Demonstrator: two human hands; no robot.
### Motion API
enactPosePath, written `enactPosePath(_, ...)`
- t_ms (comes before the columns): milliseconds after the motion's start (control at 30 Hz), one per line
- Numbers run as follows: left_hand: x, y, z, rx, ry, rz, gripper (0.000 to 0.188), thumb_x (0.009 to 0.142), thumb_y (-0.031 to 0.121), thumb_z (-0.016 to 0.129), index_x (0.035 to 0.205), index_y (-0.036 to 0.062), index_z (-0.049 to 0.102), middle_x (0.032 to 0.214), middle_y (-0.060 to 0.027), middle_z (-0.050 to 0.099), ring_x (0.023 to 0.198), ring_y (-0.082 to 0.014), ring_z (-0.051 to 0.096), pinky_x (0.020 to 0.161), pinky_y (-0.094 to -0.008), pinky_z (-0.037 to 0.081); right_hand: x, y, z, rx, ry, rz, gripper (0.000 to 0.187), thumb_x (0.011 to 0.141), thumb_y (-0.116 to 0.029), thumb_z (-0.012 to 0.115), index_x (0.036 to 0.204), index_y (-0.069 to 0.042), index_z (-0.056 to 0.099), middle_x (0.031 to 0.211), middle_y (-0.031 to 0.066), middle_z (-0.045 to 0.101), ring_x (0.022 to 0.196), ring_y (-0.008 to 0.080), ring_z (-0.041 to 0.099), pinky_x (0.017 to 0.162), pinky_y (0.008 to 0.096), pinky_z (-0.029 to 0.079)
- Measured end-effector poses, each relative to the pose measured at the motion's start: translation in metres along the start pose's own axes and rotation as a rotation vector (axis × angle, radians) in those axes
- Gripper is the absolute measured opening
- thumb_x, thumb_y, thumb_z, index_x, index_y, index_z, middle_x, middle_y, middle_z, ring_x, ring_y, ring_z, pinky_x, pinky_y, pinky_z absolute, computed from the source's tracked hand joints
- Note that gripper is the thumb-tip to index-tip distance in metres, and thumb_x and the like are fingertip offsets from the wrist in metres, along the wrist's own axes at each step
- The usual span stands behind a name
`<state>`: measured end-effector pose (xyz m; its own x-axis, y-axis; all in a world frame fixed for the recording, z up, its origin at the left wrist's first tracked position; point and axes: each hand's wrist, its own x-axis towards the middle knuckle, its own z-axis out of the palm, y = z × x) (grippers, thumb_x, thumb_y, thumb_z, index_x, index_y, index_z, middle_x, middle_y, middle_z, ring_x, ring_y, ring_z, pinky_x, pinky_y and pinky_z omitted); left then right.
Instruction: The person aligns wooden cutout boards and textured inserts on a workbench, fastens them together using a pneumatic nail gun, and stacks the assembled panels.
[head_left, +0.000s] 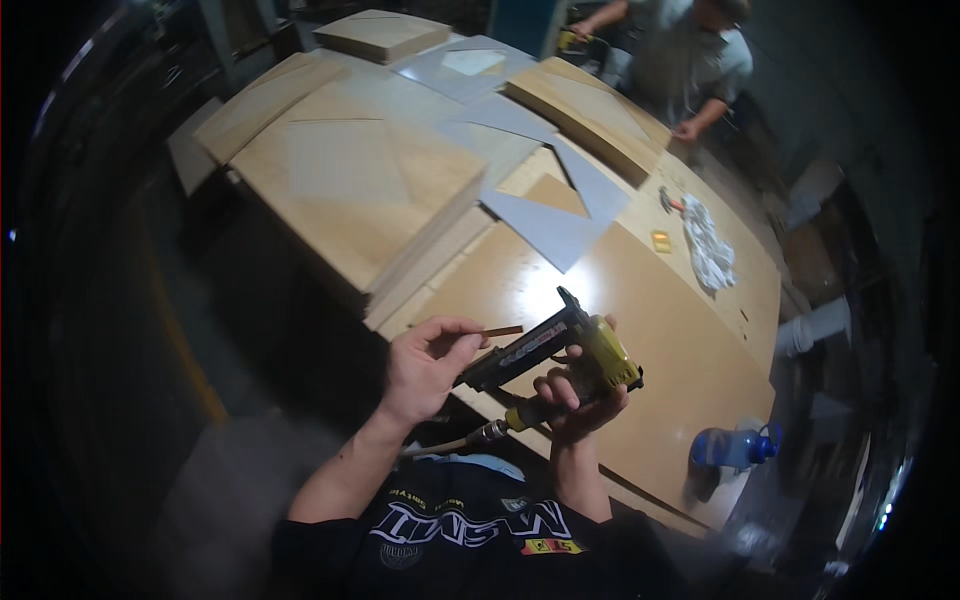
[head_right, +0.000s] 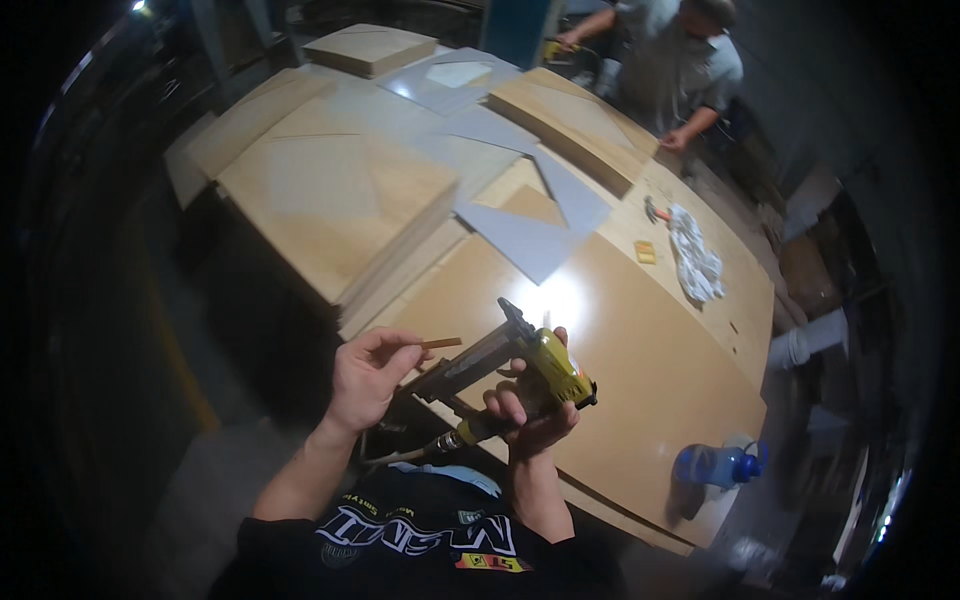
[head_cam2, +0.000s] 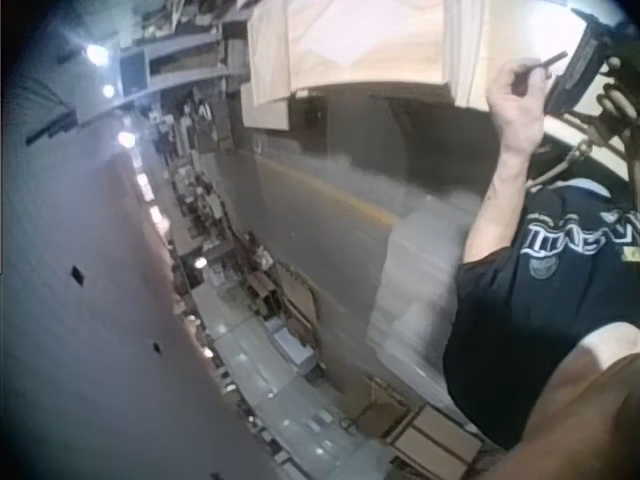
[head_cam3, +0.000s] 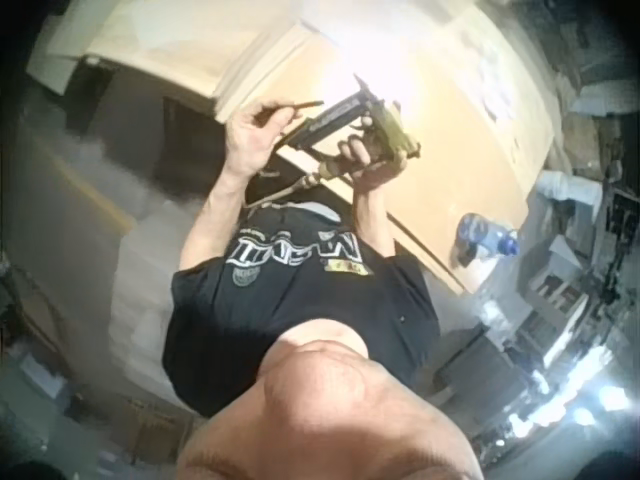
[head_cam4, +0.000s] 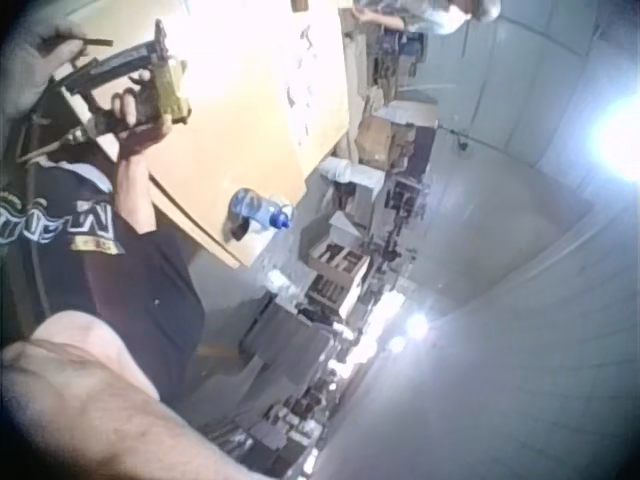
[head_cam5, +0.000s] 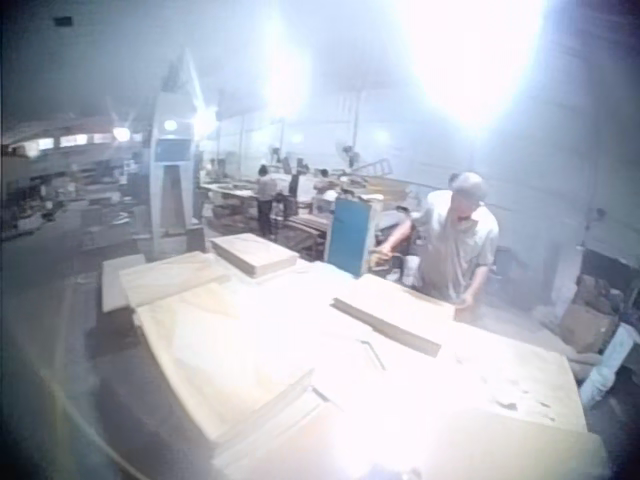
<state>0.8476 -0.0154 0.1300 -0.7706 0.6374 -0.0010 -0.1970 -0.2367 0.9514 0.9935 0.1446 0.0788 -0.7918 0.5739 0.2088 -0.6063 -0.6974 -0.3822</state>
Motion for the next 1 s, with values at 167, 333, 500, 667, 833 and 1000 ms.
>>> enactPosePath(167,-0.035,0.033,-0.063,0.071,0.109,0.053,0.016,0.096,0.005,0.068,0.109,-0.0036,0.072,0.095,-0.0072,0.075,0.084,-0.0090,0.068,0.076,-0.0229,0.055,-0.014,0.074,0.040,0.075,-0.146,0.099,0.100,0.084,-0.050,0.074,0.161,-0.026,0.014,0.127,0.0191,0.062,0.055,0.0124,0.056,0.062,0.0365,0.049)
enactPosePath(333,-0.060,0.056,-0.124,0.103,0.105,0.005,0.016,0.097,-0.002,0.063,0.111,-0.0041,0.069,0.099,-0.0097,0.074,0.090,-0.0138,0.070,0.083,-0.0266,0.057,-0.016,0.136,0.075,0.202,-0.220,0.205,0.099,0.086,-0.048,0.074,0.161,-0.026,0.013,0.126,0.0234,0.060,0.057,0.0143,0.058,0.068,0.0420,0.050)
enactPosePath(500,-0.057,0.080,-0.165,-0.039,0.167,0.067,0.015,0.096,-0.002,0.064,0.110,-0.0033,0.069,0.099,-0.0102,0.074,0.088,-0.0136,0.070,0.082,-0.0269,0.058,0.001,0.177,0.093,0.261,-0.219,0.240,0.098,0.085,-0.049,0.075,0.160,-0.025,0.016,0.124,0.0221,0.059,0.059,0.0143,0.058,0.066,0.0406,0.049)
enactPosePath(667,-0.036,0.095,-0.201,0.121,0.141,0.018,0.017,0.097,-0.001,0.065,0.112,-0.0042,0.069,0.100,-0.0103,0.074,0.090,-0.0119,0.070,0.082,-0.0245,0.056,0.030,0.212,0.095,0.244,-0.225,0.287,0.099,0.083,-0.049,0.076,0.160,-0.025,0.018,0.124,0.0208,0.060,0.058,0.0143,0.058,0.065,0.0393,0.048)
enactPosePath(833,0.004,0.106,-0.237,0.132,0.100,0.007,0.015,0.097,-0.001,0.065,0.110,-0.0051,0.070,0.100,-0.0095,0.074,0.091,-0.0119,0.070,0.082,-0.0241,0.056,0.073,0.247,0.092,0.292,-0.231,0.313,0.100,0.082,-0.049,0.078,0.160,-0.026,0.019,0.123,0.0199,0.061,0.057,0.0141,0.057,0.065,0.0384,0.047)
enactPosePath(1000,0.056,0.137,-0.263,0.492,-0.039,0.110,0.019,0.092,-0.002,0.068,0.110,-0.0041,0.072,0.101,-0.0099,0.073,0.094,-0.0158,0.069,0.083,-0.0267,0.055,0.117,0.276,0.096,0.329,-0.283,0.287,0.099,0.083,-0.049,0.076,0.160,-0.031,0.018,0.128,0.0189,0.060,0.060,0.0130,0.058,0.065,0.0371,0.045)
